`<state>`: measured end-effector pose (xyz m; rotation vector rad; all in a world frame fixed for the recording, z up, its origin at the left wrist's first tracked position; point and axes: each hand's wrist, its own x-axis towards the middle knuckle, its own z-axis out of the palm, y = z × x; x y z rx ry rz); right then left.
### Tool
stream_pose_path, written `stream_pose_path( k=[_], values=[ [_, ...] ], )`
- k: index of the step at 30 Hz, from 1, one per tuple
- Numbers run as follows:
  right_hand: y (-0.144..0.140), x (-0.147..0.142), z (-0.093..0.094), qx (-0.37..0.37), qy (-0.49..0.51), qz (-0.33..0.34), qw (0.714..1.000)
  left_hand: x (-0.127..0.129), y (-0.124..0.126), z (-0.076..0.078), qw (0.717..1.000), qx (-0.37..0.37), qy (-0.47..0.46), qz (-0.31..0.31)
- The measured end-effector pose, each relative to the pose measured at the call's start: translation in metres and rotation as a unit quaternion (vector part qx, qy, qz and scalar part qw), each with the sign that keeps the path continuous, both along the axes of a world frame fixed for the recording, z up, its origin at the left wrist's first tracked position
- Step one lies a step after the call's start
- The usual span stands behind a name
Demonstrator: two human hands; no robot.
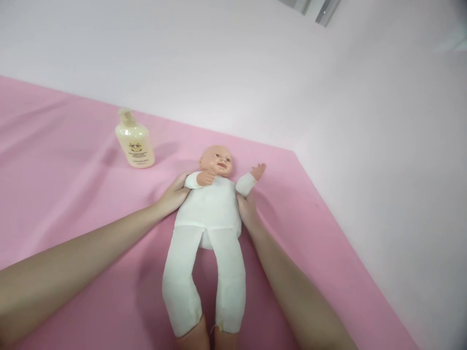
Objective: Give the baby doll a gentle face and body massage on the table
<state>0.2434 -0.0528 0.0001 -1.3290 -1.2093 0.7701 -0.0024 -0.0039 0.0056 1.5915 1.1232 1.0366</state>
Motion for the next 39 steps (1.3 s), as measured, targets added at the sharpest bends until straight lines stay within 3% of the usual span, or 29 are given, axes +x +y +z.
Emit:
stream_pose_path(
  k=[39],
  values=[
    [-0.003,0.0,0.001,-0.009,0.0,0.006,1.0,0.004,-0.006,0.012,1.0,-0.016,-0.007,0.015]
  ],
)
